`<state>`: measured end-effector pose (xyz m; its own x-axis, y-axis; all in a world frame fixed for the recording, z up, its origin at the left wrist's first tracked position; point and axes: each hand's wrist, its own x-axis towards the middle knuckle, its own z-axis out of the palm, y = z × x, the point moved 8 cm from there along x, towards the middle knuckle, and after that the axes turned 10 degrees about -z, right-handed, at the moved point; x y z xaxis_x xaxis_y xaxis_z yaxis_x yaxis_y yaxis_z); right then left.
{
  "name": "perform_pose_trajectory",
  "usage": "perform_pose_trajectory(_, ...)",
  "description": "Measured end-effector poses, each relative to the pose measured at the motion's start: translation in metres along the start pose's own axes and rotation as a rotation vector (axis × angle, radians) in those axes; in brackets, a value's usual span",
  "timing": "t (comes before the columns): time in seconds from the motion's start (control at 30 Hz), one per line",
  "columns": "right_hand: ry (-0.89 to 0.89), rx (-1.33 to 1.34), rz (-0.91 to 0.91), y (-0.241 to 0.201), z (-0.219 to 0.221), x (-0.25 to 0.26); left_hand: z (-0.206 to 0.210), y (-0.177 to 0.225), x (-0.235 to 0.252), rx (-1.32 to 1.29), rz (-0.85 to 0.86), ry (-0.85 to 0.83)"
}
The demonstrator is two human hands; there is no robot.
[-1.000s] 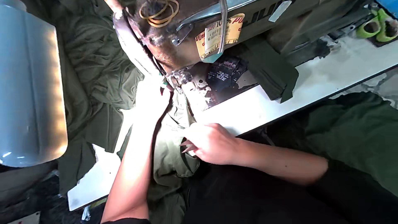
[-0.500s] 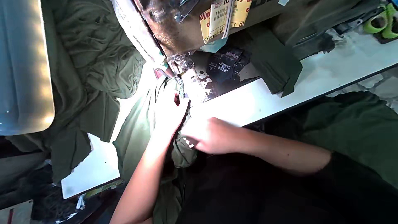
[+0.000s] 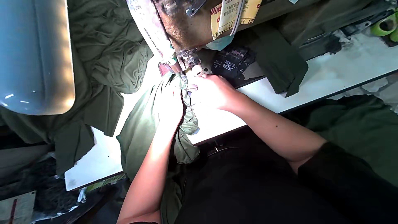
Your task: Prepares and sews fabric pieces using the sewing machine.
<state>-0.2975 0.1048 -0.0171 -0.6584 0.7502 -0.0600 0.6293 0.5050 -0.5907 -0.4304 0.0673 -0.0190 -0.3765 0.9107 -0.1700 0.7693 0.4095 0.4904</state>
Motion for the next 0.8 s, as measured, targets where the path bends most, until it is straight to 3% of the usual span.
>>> perform_pose_trajectory(0.27,-0.134,-0.022,0.189,-0.003,0.007,0.008,0.001,0.001,0.000,-0.044,0.013,-0.009)
perform_pose_trajectory(0.4,-0.116,-0.041,0.205,-0.007,0.003,0.005,-0.002,-0.009,-0.005,-0.270,-0.038,-0.016)
perform_pose_trajectory(0.5,0.037,-0.012,0.068,0.000,-0.010,-0.006,-0.040,-0.029,-0.036,-0.622,0.176,0.031)
perform_pose_trajectory(0.6,0.210,0.040,-0.085,0.018,-0.018,-0.025,-0.104,-0.082,-0.078,-0.865,0.321,-0.030)
perform_pose_trajectory(0.7,0.374,0.080,-0.287,0.008,-0.023,-0.044,-0.149,-0.189,-0.116,-0.764,0.093,0.032)
perform_pose_trajectory(0.77,0.463,0.050,-0.482,-0.014,-0.021,-0.053,-0.156,-0.248,-0.143,-0.184,-0.251,0.057)
perform_pose_trajectory(0.8,0.493,0.014,-0.584,-0.028,-0.018,-0.056,-0.147,-0.265,-0.152,0.038,-0.386,-0.060)
